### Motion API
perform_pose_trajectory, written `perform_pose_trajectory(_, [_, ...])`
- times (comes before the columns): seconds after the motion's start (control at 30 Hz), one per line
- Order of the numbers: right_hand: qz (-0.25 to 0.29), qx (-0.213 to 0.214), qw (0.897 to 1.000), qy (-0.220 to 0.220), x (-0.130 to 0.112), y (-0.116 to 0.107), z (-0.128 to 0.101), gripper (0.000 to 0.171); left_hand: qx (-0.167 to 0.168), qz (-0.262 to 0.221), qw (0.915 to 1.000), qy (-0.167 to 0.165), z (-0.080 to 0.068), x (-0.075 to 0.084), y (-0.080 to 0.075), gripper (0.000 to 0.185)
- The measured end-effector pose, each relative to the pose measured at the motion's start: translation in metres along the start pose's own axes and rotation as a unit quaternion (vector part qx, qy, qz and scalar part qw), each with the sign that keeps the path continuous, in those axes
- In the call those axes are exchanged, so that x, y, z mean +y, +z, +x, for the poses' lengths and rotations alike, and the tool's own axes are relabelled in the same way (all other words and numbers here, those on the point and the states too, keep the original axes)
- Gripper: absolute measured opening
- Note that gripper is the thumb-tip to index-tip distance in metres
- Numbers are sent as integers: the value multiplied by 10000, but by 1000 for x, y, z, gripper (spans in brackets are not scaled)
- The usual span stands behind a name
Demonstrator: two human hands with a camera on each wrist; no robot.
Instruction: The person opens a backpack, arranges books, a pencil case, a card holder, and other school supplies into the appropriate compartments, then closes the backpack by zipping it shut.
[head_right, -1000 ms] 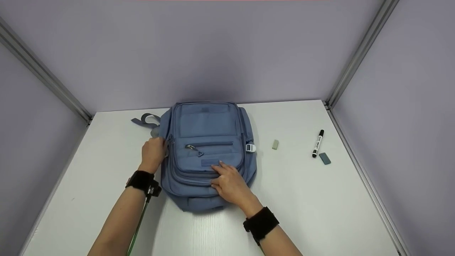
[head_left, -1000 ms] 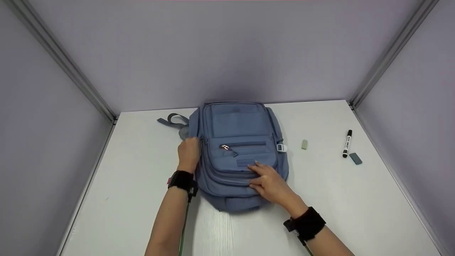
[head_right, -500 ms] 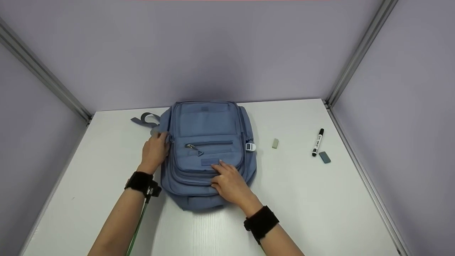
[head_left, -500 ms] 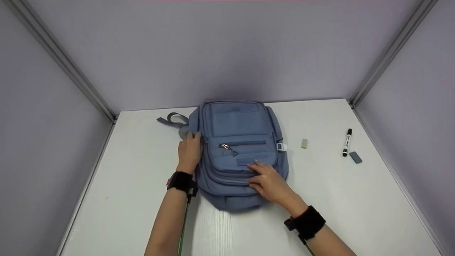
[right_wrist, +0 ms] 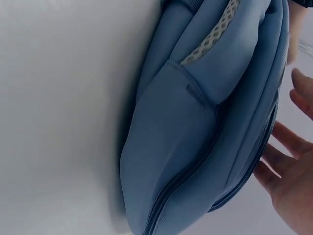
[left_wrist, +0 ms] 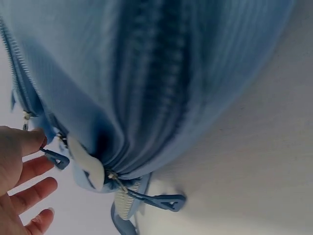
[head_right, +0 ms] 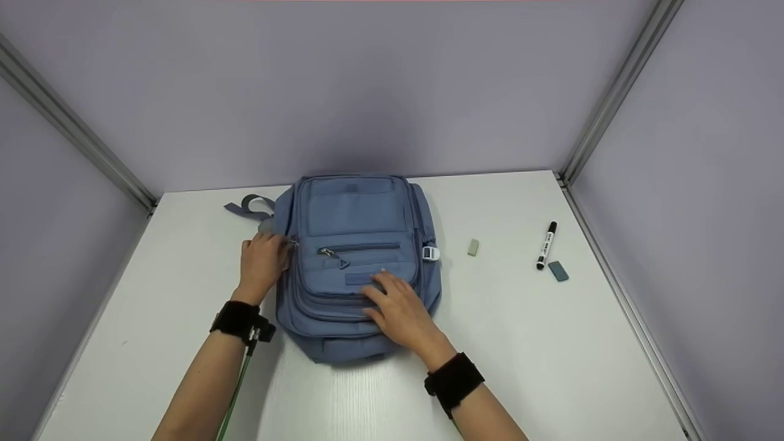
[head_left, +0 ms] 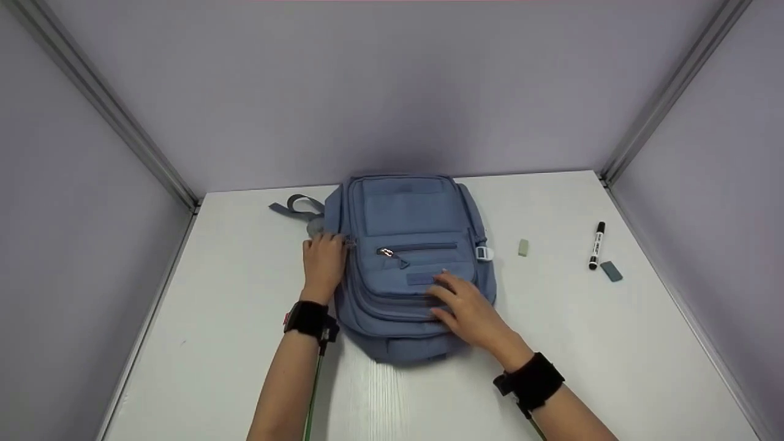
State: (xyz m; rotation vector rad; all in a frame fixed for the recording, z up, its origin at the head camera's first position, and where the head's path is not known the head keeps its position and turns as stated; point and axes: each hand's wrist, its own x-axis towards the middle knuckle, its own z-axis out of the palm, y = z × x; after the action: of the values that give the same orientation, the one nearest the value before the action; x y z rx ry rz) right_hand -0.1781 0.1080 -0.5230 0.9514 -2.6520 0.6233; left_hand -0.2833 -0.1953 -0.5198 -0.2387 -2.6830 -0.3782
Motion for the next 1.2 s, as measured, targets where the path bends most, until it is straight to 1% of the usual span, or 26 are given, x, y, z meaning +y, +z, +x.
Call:
perform_pose_trajectory(0.07, [-317,198,9993,78,4,0,2,41,152,-97,9998,66,-3,1,-3,10])
perform_pose_trajectory(0.13, [-611,377,9973,145,8,0,4,50,236,-239,9994,125,-7,2,-6,11])
perform_pose_trajectory(0.23, [-832,455,9953,211,13,2,6,57,170,-491,9986,138,-12,6,-8,13])
perform_pose_trajectory(0.3, [-855,336,9955,226,17,4,6,58,89,-689,9976,69,-15,9,-9,11])
perform_pose_trajectory(0.37, [-842,118,9960,262,18,6,6,58,46,-776,9970,25,-18,11,-8,8])
perform_pose_trajectory(0.5, [-824,-319,9952,411,18,11,6,55,62,-780,9969,17,-21,14,-4,14])
perform_pose_trajectory(0.6, [-776,-470,9943,560,17,12,7,52,155,-742,9971,31,-24,15,-1,17])
perform_pose_trajectory(0.77, [-716,-634,9924,769,16,13,8,52,318,-767,9965,128,-27,18,-1,18])
perform_pose_trajectory(1.0, [-639,-617,9929,786,17,14,8,52,287,-746,9968,73,-32,21,-2,19])
perform_pose_trajectory(1.2, [-605,-616,9931,796,16,14,9,51,311,-864,9957,105,-38,20,-6,17])
